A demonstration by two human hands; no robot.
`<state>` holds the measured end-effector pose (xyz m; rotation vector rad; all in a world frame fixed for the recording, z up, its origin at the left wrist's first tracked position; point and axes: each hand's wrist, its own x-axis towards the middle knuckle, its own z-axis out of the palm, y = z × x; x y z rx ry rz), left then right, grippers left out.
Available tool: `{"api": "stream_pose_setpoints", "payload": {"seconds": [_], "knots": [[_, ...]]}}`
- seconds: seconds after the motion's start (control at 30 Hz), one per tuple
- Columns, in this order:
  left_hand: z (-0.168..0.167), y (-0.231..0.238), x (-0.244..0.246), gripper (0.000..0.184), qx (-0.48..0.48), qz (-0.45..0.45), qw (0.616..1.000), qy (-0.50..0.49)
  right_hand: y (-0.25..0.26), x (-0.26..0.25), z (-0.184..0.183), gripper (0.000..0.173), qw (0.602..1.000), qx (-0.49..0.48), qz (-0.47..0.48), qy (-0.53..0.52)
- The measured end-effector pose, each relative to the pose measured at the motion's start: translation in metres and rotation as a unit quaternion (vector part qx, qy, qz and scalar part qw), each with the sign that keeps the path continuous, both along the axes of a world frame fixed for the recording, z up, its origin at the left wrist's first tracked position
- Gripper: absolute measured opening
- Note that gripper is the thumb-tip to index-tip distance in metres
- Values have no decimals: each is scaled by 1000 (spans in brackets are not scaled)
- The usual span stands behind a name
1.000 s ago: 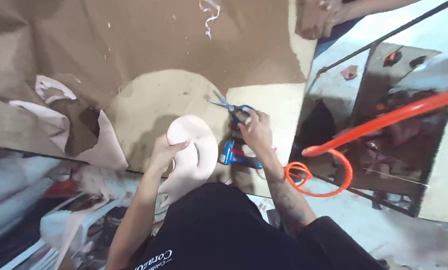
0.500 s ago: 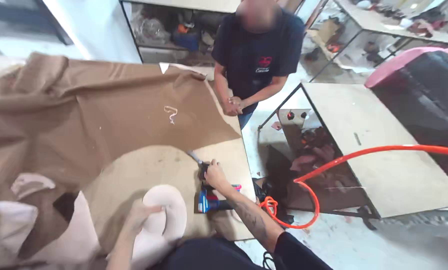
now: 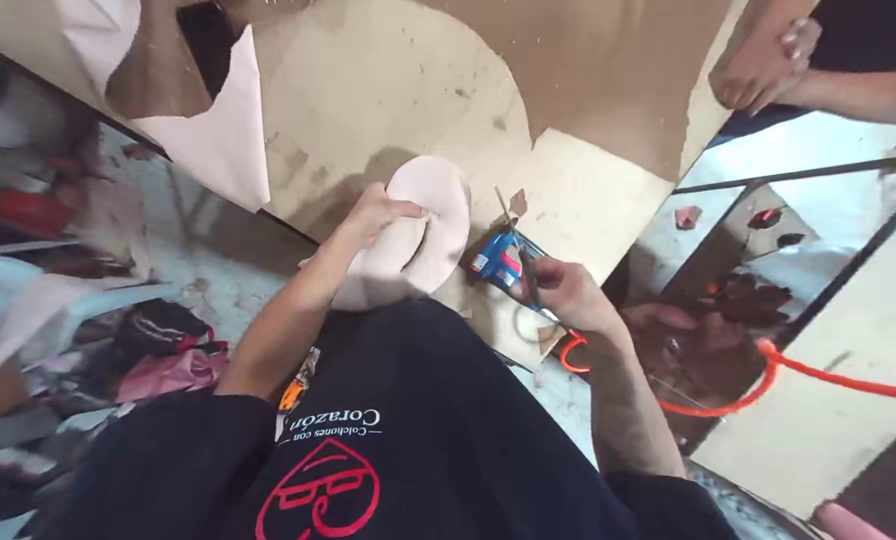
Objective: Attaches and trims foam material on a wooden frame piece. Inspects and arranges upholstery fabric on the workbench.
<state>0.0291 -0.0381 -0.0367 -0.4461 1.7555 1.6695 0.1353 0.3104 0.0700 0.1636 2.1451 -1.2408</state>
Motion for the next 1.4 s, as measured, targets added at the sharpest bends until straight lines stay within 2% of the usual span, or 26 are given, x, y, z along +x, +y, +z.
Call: {"api": "stream_pose_setpoints", "payload": {"seconds": [0.1,0.2,0.33,0.5,0.6,0.73,0.83,0.9,0.97,1.03,1.1,1.2,1.23,1.3,1.33,1.4], "knots": [[-2,5,2,67,8,-29,999,12,1,15,-7,43,997,73,25,27],[-4,7,5,60,15,-34,998,47,-8,18,-20,43,982,171,-28,72],[-2,11,5,63,-69,-49,992,92,-21,10,-45,43,936,307,-85,150],[-2,18,5,87,-198,-69,972,104,-21,-6,-51,47,926,318,-104,176],[-2,23,5,88,-230,-75,962,125,-7,-27,-55,65,912,355,-77,190],[13,18,9,88,-265,-92,949,142,-14,-22,-39,66,881,426,-70,194],[34,23,-8,94,-280,-139,940,137,-33,21,-37,73,914,382,-50,130],[35,34,-27,94,-280,-168,933,153,-29,38,-55,93,929,356,-20,96],[29,35,-33,92,-259,-156,942,147,-28,49,-80,102,929,352,-16,118],[32,34,-35,86,-232,-110,957,133,-26,51,-90,106,926,352,-6,134],[46,40,-39,77,-194,-31,971,132,-29,37,-71,107,926,359,46,102],[43,36,-27,64,-119,86,979,141,-45,28,-32,88,940,325,65,77],[35,35,-26,62,-91,107,977,159,-42,18,-22,83,954,289,25,80],[24,35,-26,59,-65,118,972,192,-28,0,-5,91,980,150,-113,66],[21,37,-28,55,-57,121,969,210,-22,-11,5,93,981,39,-186,41],[15,39,-23,50,-39,121,966,227,-25,-26,21,85,952,-137,-273,-25]]}}
